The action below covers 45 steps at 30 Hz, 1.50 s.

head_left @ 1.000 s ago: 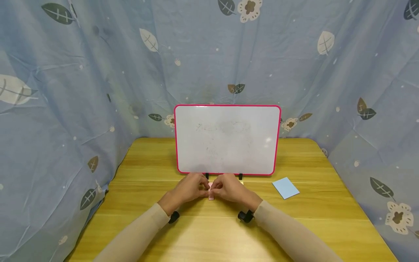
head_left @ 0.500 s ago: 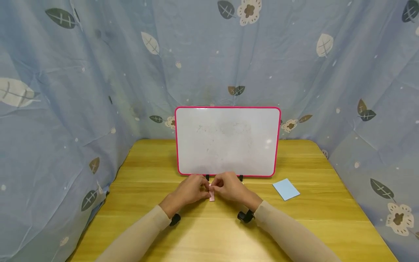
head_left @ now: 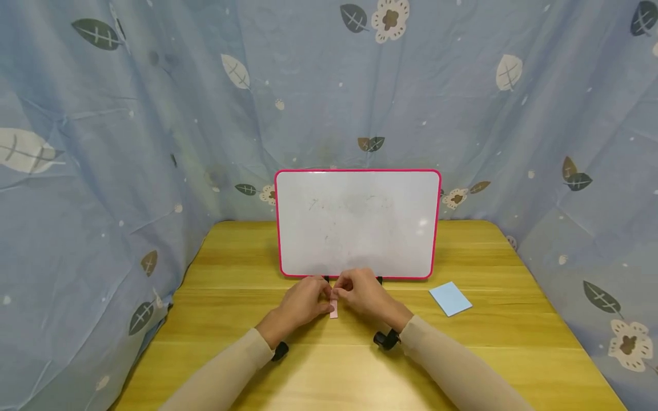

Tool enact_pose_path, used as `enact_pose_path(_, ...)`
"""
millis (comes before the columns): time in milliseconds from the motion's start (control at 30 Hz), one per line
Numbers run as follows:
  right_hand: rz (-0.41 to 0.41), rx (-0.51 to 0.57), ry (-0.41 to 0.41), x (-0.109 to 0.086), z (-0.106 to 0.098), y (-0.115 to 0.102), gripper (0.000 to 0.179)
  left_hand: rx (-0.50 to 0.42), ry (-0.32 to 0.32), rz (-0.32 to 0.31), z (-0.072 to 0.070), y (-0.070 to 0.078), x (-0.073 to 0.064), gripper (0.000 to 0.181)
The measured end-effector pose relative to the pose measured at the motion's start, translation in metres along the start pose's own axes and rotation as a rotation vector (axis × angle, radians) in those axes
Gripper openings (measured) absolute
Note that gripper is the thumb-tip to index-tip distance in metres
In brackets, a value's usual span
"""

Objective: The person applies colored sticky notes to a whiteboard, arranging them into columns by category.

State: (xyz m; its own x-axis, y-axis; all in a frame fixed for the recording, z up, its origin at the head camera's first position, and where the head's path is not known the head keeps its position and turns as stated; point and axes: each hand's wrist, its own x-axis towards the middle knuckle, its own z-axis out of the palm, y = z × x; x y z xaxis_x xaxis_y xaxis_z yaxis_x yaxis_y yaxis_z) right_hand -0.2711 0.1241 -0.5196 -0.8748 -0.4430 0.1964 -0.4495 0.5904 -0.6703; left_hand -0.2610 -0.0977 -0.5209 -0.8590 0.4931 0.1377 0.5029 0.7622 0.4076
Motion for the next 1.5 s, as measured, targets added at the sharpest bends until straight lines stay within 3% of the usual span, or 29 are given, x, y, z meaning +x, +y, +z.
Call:
enact_pose_path(133,0.001,-0.008,0.027,0.004,-0.005,0.000,0.010,-0.006,-0.015,-0.014,-0.001,0.003,0.002,0.024)
enact_pose_path(467,0.032,0.006,0.085,0.014,-0.011,0.006,0.011,-0.051,0.013,0.017,-0.003,0.003,0.002,0.044)
enact_pose_path(633,0.062,0.014,0.091,0.017,-0.015,0.007,0.010,-0.034,-0.003,0.038,-0.004,0.004,0.002,0.033)
enact_pose_path(933,0.043,-0.001,0.099,0.021,-0.016,0.011,0.011,0.009,-0.036,0.023,-0.004,0.004,0.000,0.013)
enact_pose_path(1500,0.052,-0.009,0.080,0.022,-0.022,0.005,0.010,0.008,-0.072,0.011,-0.006,0.006,-0.002,0.015)
